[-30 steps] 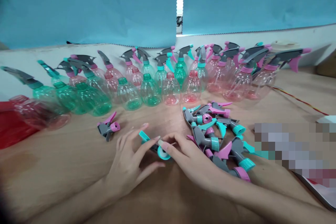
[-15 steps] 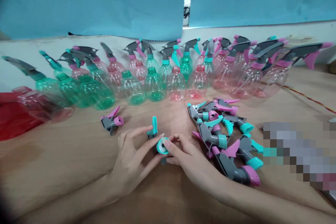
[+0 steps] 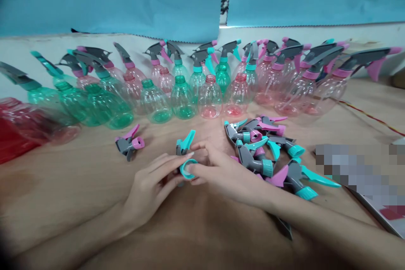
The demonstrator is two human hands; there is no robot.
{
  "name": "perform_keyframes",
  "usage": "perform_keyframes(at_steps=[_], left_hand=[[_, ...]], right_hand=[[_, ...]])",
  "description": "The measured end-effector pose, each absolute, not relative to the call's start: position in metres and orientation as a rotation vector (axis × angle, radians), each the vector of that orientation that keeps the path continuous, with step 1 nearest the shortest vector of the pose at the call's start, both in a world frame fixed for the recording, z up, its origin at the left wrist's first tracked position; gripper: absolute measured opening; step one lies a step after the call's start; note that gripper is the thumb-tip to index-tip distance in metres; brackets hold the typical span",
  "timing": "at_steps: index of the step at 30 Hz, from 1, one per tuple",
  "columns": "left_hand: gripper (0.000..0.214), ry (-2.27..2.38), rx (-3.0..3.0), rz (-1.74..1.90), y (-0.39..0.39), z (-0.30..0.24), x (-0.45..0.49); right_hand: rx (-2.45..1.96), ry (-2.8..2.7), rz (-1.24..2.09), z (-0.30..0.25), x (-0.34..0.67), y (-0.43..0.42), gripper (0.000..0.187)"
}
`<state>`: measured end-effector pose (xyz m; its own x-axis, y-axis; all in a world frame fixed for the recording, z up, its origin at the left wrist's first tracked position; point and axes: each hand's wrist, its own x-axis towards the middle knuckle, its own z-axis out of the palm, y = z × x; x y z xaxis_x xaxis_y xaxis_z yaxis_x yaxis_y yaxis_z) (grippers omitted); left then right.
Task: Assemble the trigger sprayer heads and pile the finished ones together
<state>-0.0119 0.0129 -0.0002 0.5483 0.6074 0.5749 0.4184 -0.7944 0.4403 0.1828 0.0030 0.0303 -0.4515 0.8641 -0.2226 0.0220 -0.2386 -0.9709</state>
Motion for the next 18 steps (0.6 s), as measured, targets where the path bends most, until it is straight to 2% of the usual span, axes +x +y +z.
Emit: perform_keyframes(at_steps=[8,14,18], left_hand=[[0.032,0.852,2.588,1.126,0.014,-0.001,-0.013],[0.033,0.772,2.618,1.116,0.017,-0.006,-0.012],[0.031,0.786,2.562,1.100,0.018,-0.003,-0.012]], right_hand=[[-1.108,-1.183,1.822,0.028,0.178,0.002,0.032],[-1.071,-1.270,1.720,0.016,0.175,-0.004,0.019],[-1.106,-1.108,1.763,0.015,0.175,0.001,0.017]])
